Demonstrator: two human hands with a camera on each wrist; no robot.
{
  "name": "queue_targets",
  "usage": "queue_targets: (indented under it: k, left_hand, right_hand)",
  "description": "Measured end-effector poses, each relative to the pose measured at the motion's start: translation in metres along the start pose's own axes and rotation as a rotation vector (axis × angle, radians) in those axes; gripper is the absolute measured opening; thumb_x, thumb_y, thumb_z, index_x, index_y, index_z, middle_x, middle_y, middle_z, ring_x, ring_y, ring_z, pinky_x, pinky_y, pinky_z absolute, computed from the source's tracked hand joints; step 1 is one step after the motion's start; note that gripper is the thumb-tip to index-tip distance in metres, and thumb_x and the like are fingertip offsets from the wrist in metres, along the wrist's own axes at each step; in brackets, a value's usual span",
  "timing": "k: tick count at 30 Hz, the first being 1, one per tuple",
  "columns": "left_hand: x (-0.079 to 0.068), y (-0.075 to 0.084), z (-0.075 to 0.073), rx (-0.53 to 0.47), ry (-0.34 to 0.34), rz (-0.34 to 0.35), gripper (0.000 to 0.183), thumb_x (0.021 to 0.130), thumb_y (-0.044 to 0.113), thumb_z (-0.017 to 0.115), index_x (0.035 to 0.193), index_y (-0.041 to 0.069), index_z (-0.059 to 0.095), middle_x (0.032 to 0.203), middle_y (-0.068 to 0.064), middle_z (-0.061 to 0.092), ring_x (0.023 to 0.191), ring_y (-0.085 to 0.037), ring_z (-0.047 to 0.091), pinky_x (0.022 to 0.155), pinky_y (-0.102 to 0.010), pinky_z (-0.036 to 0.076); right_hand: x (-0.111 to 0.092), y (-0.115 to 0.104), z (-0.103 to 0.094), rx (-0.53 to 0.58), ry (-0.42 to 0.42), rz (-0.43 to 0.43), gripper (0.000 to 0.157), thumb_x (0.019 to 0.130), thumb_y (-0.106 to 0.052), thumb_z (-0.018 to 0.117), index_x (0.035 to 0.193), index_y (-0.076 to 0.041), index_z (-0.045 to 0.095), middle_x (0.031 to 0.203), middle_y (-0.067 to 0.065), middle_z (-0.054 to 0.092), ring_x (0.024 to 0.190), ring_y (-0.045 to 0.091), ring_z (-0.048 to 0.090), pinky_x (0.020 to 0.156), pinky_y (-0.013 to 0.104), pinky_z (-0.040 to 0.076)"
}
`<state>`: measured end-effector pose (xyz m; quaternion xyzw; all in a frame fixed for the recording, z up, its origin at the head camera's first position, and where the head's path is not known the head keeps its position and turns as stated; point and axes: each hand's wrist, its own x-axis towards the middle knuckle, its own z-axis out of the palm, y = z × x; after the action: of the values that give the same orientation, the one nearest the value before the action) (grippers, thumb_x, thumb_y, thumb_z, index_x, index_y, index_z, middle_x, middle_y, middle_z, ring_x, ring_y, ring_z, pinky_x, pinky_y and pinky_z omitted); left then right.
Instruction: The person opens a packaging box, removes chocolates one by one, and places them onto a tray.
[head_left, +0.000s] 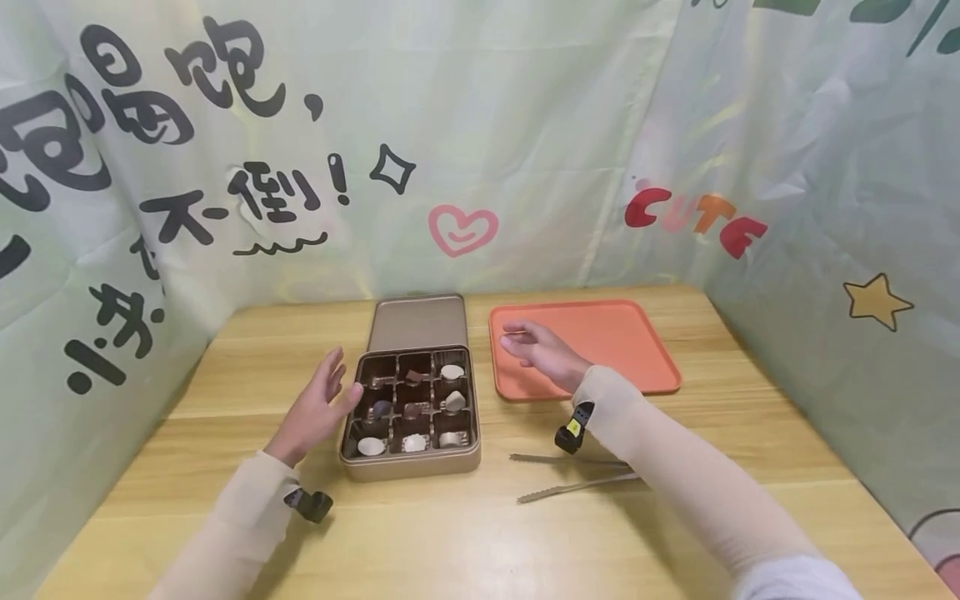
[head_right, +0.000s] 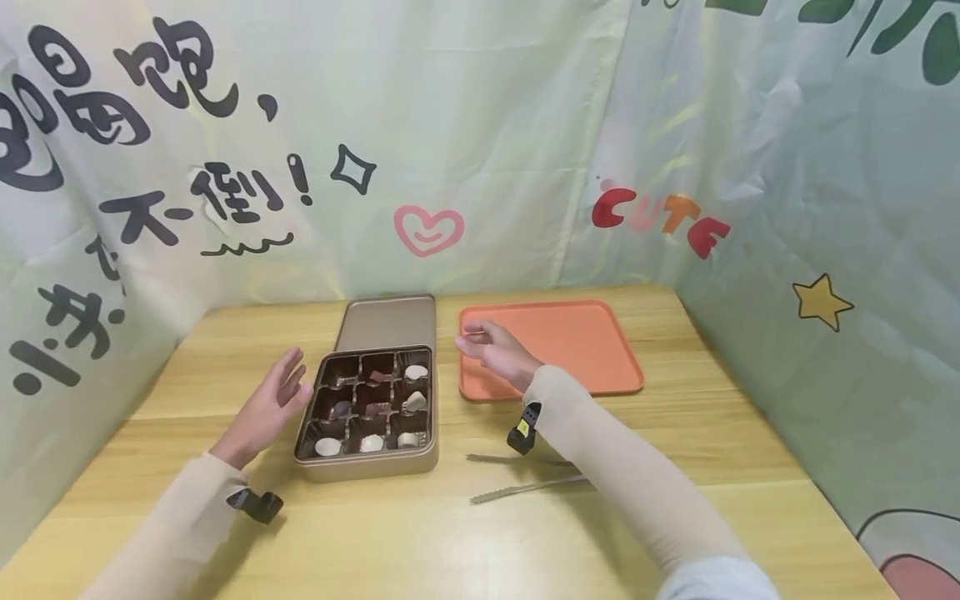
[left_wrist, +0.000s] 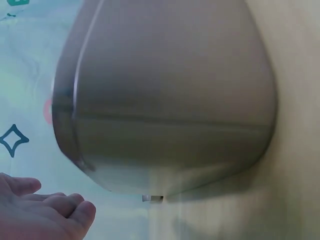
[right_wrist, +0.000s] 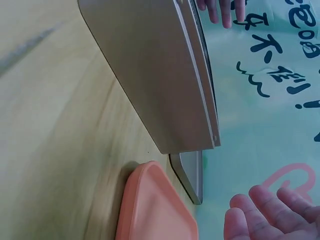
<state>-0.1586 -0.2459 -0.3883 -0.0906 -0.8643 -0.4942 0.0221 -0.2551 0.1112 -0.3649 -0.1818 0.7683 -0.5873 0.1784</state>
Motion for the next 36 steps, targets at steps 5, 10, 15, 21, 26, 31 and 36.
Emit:
queue_targets:
  k: [5, 10, 15, 21, 26, 31, 36]
  left_hand:
    - [-0.014, 0.001, 0.006, 0.019, 0.007, -0.001, 0.083, 0.098, 0.026, 0.058, 0.156, 0.009, 0.002, 0.159, -0.023, 0.009, 0.141, -0.046, 0.019, 0.114, -0.06, 0.021]
    - [-0.029, 0.003, 0.012, 0.005, 0.008, 0.015, 0.088, 0.095, 0.023, 0.064, 0.156, 0.009, 0.002, 0.158, -0.026, 0.01, 0.14, -0.048, 0.019, 0.113, -0.06, 0.021]
    - [-0.041, 0.004, 0.018, -0.005, 0.02, 0.003, 0.09, 0.093, 0.021, 0.066, 0.156, 0.009, 0.003, 0.157, -0.027, 0.009, 0.139, -0.05, 0.018, 0.113, -0.062, 0.02]
    - [-0.051, 0.004, 0.025, -0.124, 0.024, -0.04, 0.088, 0.094, 0.014, 0.063, 0.156, 0.007, 0.001, 0.16, -0.021, 0.004, 0.143, -0.046, 0.01, 0.114, -0.062, 0.013]
    - [-0.056, 0.002, 0.034, -0.223, 0.024, -0.077, 0.09, 0.093, 0.01, 0.064, 0.155, 0.004, -0.001, 0.16, -0.018, -0.002, 0.145, -0.042, 0.002, 0.116, -0.06, 0.008]
    - [-0.057, -0.006, 0.04, -0.233, 0.03, -0.105, 0.094, 0.09, 0.011, 0.068, 0.154, 0.001, -0.001, 0.159, -0.023, 0.001, 0.144, -0.042, 0.003, 0.116, -0.06, 0.006]
    - [-0.056, -0.013, 0.04, -0.236, 0.017, -0.111, 0.103, 0.085, 0.01, 0.074, 0.154, 0.002, -0.002, 0.158, -0.025, 0.004, 0.143, -0.045, 0.007, 0.115, -0.062, 0.009]
  right_hand:
    - [-0.015, 0.0, -0.003, -0.048, 0.01, -0.02, 0.056, 0.101, -0.027, 0.052, 0.146, 0.001, 0.032, 0.146, 0.024, 0.04, 0.134, 0.036, 0.038, 0.109, 0.054, 0.037]
    - [-0.028, 0.0, -0.005, -0.095, 0.011, -0.057, 0.053, 0.1, -0.021, 0.055, 0.144, 0.003, 0.035, 0.143, 0.026, 0.042, 0.132, 0.037, 0.04, 0.111, 0.051, 0.036]
    - [-0.042, 0.004, -0.01, -0.173, 0.008, -0.077, 0.051, 0.099, -0.021, 0.057, 0.141, 0.004, 0.039, 0.14, 0.026, 0.045, 0.128, 0.037, 0.045, 0.108, 0.05, 0.039]
    - [-0.058, 0.011, -0.018, -0.251, -0.053, -0.069, 0.042, 0.097, -0.016, 0.059, 0.129, 0.01, 0.049, 0.127, 0.026, 0.054, 0.116, 0.036, 0.054, 0.101, 0.046, 0.048]
    - [-0.074, 0.021, -0.025, -0.293, -0.07, -0.033, 0.041, 0.097, -0.019, 0.061, 0.125, 0.009, 0.053, 0.123, 0.023, 0.057, 0.114, 0.034, 0.056, 0.102, 0.048, 0.047]
    - [-0.087, 0.032, -0.03, -0.303, -0.07, -0.015, 0.039, 0.097, -0.018, 0.061, 0.124, 0.009, 0.053, 0.122, 0.023, 0.058, 0.113, 0.035, 0.056, 0.101, 0.05, 0.047]
    - [-0.097, 0.041, -0.036, -0.398, -0.104, -0.011, 0.037, 0.096, -0.019, 0.062, 0.121, 0.008, 0.055, 0.117, 0.02, 0.061, 0.108, 0.032, 0.059, 0.098, 0.049, 0.05]
